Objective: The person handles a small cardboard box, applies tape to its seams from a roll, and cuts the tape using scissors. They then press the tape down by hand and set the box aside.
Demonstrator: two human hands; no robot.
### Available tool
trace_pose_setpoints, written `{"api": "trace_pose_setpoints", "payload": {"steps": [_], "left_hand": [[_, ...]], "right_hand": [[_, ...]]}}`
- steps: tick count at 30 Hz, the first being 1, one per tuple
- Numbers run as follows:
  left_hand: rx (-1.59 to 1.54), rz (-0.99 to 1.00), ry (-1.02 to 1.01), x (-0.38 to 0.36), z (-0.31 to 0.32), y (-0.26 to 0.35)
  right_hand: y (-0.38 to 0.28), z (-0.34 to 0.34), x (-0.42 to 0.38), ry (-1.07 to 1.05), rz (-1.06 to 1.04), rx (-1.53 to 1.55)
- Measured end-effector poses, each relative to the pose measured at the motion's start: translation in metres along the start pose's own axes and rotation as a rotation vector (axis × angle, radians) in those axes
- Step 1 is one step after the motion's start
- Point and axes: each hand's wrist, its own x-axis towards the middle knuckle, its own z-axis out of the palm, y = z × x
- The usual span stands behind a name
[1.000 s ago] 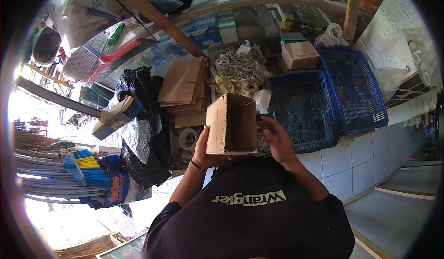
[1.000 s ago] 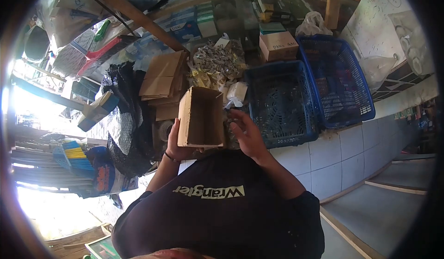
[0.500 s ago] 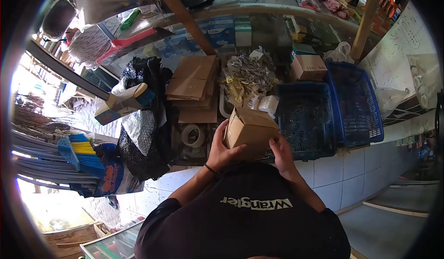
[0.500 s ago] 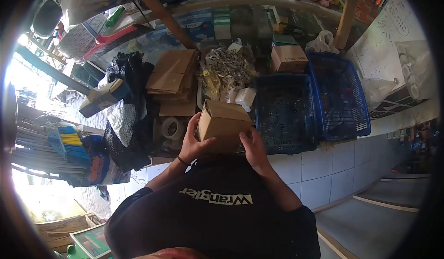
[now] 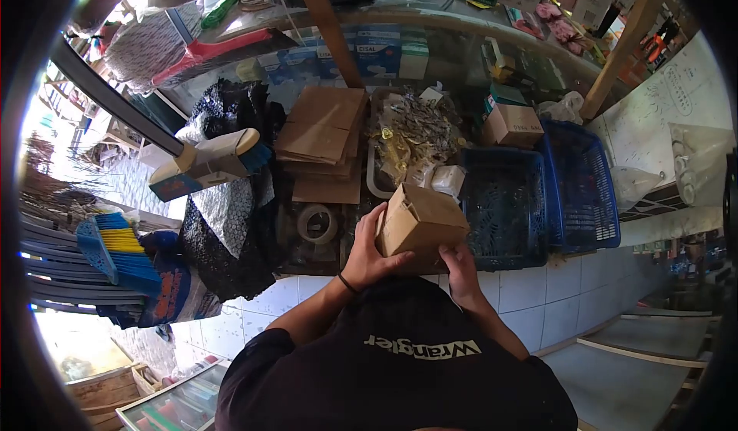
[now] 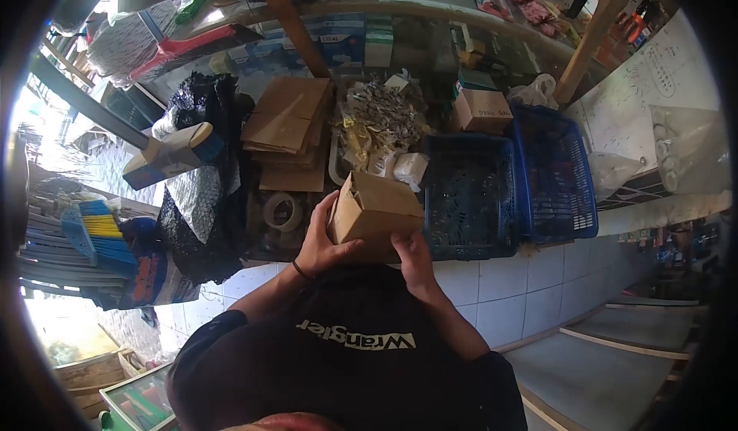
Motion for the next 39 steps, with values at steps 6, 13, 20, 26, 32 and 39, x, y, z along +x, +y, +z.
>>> {"api": "trace_pose_setpoints", "payload": {"steps": [6,13,20,26,32,39], "left_hand": [[0.117,0.036,0.036,-0.002,-0.016,0.007],[0.268,0.052,-0.007,-0.004,-0.046,-0.003],[0.327,0.128,-0.055,-0.010,-0.058,-0.022],[0.271,0.199,-0.114,-0.015,-0.060,-0.030],[0.189,0.289,-0.165,-0.008,-0.055,-0.033],[0.082,0.168,-0.206,-0.008,-0.056,-0.027]], "right_hand": [[0.000,0.023,0.007,0.060,-0.095,0.006],[0.022,0.038,0.008,0.190,0.052,0.169],[0.028,0.049,0.009,0.230,0.092,0.155],[0.014,0.061,0.001,0.304,0.074,0.153],[0.009,0.064,-0.006,0.340,0.086,0.180],[0.008,0.060,0.001,0.375,0.171,0.159]]}}
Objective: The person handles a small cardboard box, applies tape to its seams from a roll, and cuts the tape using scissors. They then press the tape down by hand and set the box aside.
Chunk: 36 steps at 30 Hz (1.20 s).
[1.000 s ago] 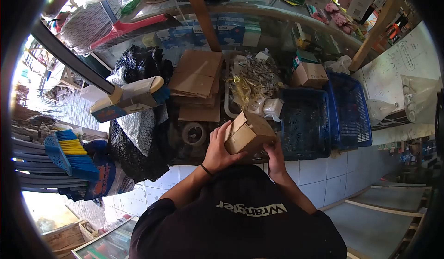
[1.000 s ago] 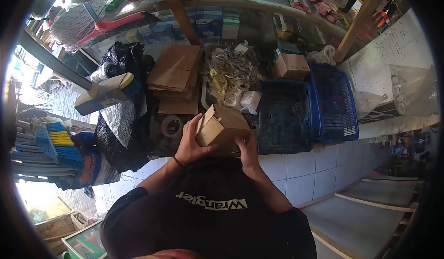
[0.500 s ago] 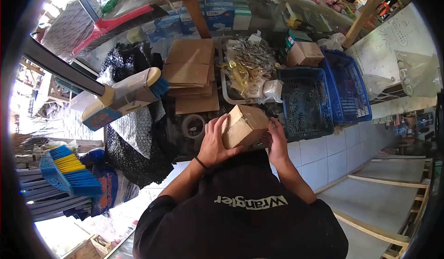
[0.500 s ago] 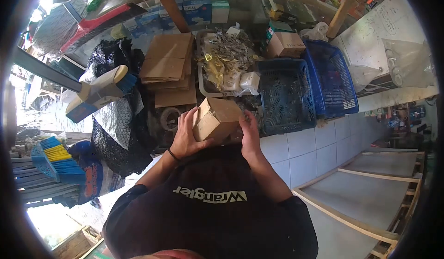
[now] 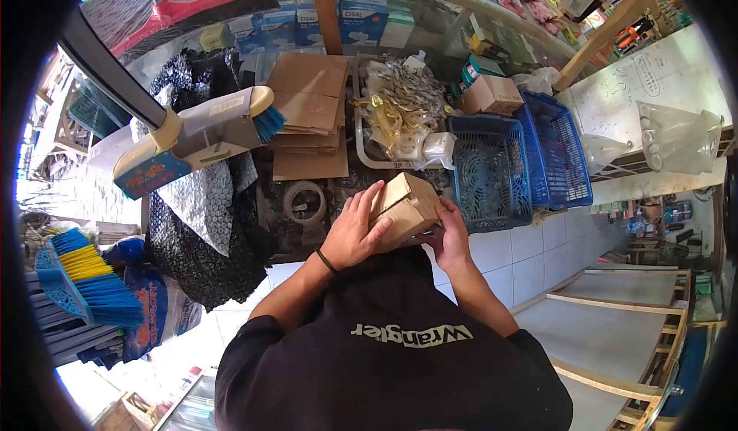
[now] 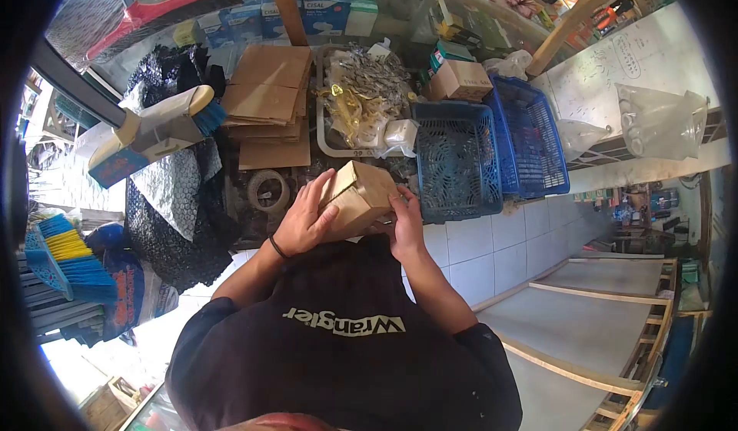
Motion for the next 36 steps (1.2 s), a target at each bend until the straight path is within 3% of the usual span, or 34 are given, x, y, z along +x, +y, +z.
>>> {"api": "trace_pose_setpoints", "payload": {"steps": [4,10,13,16,20,24,28,36], "left_hand": [[-0.015,-0.152,-0.142,0.007,-0.013,0.012],[0.135,-0.080,-0.228,0.028,-0.021,0.017],[0.169,-0.167,-0.302,0.044,-0.026,0.021],[0.157,-0.129,-0.341,0.056,-0.028,0.012],[0.155,-0.134,-0.407,0.071,-0.028,0.007],[0.168,-0.176,-0.486,0.078,-0.029,0.007],[0.150,-0.132,-0.440,0.076,-0.022,0.003],[0.218,-0.076,-0.384,0.074,-0.008,-0.008]], "right_hand": [[0.004,-0.007,0.013,-0.015,0.098,0.022],[0.018,-0.013,0.036,-0.031,0.151,0.054],[0.013,-0.006,0.039,-0.032,0.074,0.029],[-0.003,0.008,0.029,-0.050,0.019,0.002],[0.015,-0.004,0.048,-0.032,-0.245,-0.275],[0.009,0.000,0.042,-0.101,-0.322,-0.302],[0.007,-0.003,0.038,-0.141,-0.451,-0.462],[0.017,-0.006,0.043,-0.128,-0.273,-0.174]]}}
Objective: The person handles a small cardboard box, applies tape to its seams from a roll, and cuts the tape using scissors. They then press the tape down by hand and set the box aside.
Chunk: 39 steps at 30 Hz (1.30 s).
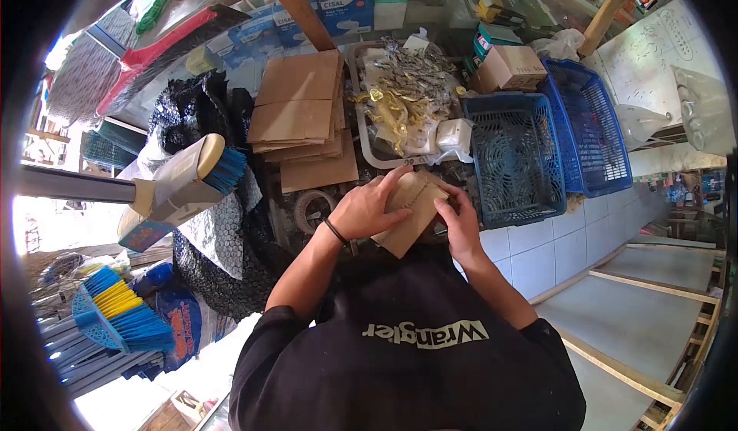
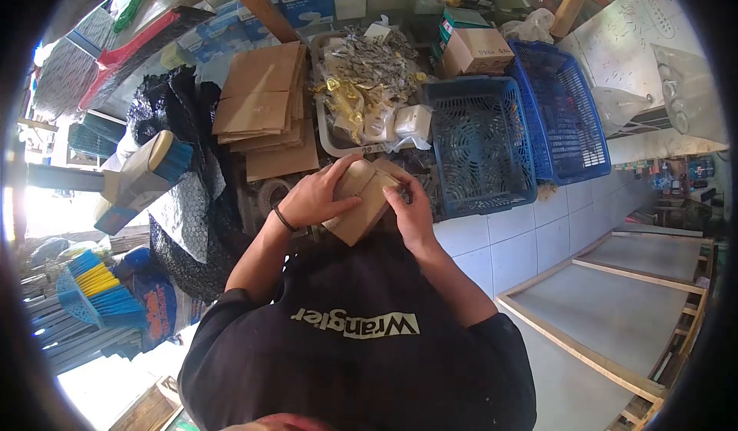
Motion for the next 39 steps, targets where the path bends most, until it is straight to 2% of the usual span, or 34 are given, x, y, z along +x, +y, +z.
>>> {"api": "trace_pose_setpoints", "payload": {"steps": [5,8,11,20,35,39], "left_hand": [[0.052,-0.059,0.014,0.001,0.007,0.002],[0.017,-0.104,0.004,0.003,0.011,0.001],[0.049,-0.053,0.095,0.005,0.024,-0.009],[0.100,-0.122,0.242,0.007,0.041,-0.008],[-0.004,-0.144,0.488,-0.001,0.063,-0.019],[-0.049,-0.136,0.527,-0.006,0.069,-0.027]], "right_hand": [[0.004,-0.001,0.007,0.006,0.014,0.002],[0.011,-0.008,0.012,0.002,0.007,-0.128],[0.019,-0.013,0.015,0.005,-0.008,-0.175],[0.008,-0.012,0.018,0.002,0.130,-0.139],[0.031,-0.024,0.029,-0.062,0.116,-0.096],[0.029,-0.026,0.028,-0.049,0.084,-0.166]]}}
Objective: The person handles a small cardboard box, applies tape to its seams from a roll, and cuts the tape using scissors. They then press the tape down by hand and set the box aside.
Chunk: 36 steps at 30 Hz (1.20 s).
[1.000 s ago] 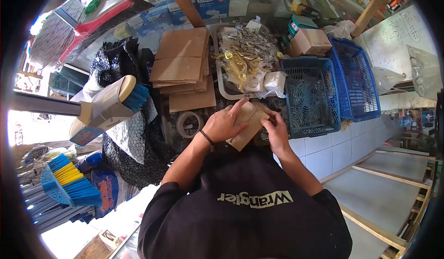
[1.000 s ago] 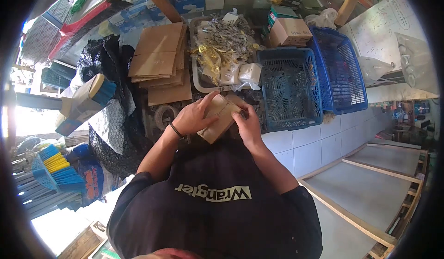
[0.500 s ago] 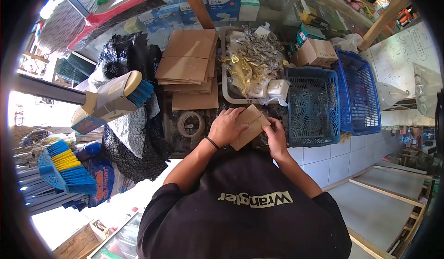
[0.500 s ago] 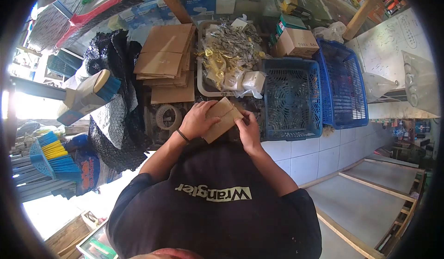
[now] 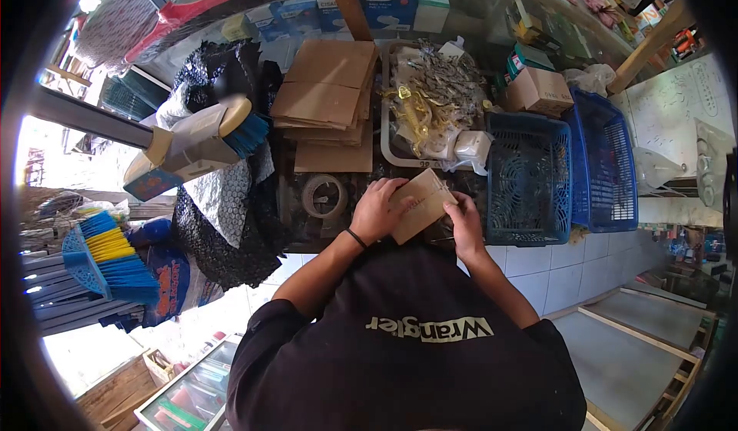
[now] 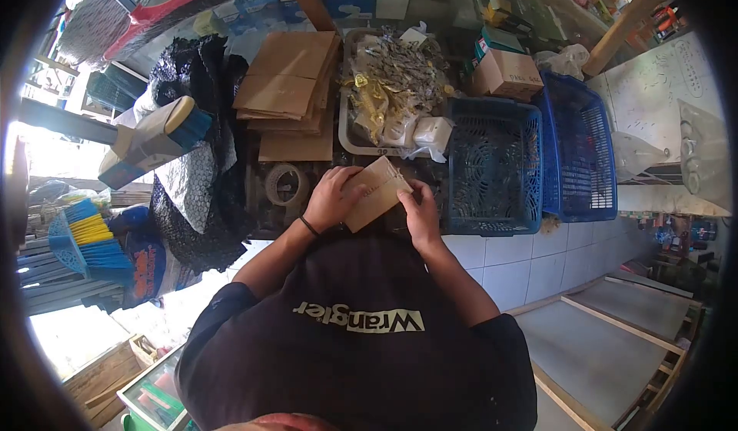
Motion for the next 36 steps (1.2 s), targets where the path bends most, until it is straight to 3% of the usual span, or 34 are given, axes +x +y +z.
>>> {"api": "trace_pose_setpoints", "payload": {"steps": [2,6,11,17,20,24,30,36], "left_hand": [[-0.135,-0.004,0.065,-0.005,0.002,-0.016],[-0.290,-0.309,0.346,-0.008,-0.013,-0.028],[0.260,-0.068,0.637,0.020,-0.064,-0.041],[0.799,0.247,0.448,0.076,-0.127,-0.022],[0.707,0.085,0.028,0.097,-0.141,-0.045],[0.659,0.051,-0.048,0.105,-0.152,-0.050],[0.769,0.236,-0.126,0.116,-0.171,-0.043],[0.889,0.182,-0.226,0.128,-0.163,-0.049]], "right_hand": [[-0.002,0.001,-0.002,-0.002,-0.007,0.027],[-0.001,0.001,-0.003,0.004,-0.039,0.015],[-0.001,0.003,-0.003,-0.003,-0.046,0.038],[-0.014,0.004,-0.009,0.022,0.052,0.013],[-0.016,0.004,-0.009,0.010,0.063,0.008],[-0.009,0.001,-0.007,-0.007,0.048,-0.051],[-0.016,0.003,-0.011,0.004,0.064,-0.071],[-0.011,0.003,-0.007,0.021,0.105,-0.054]]}}
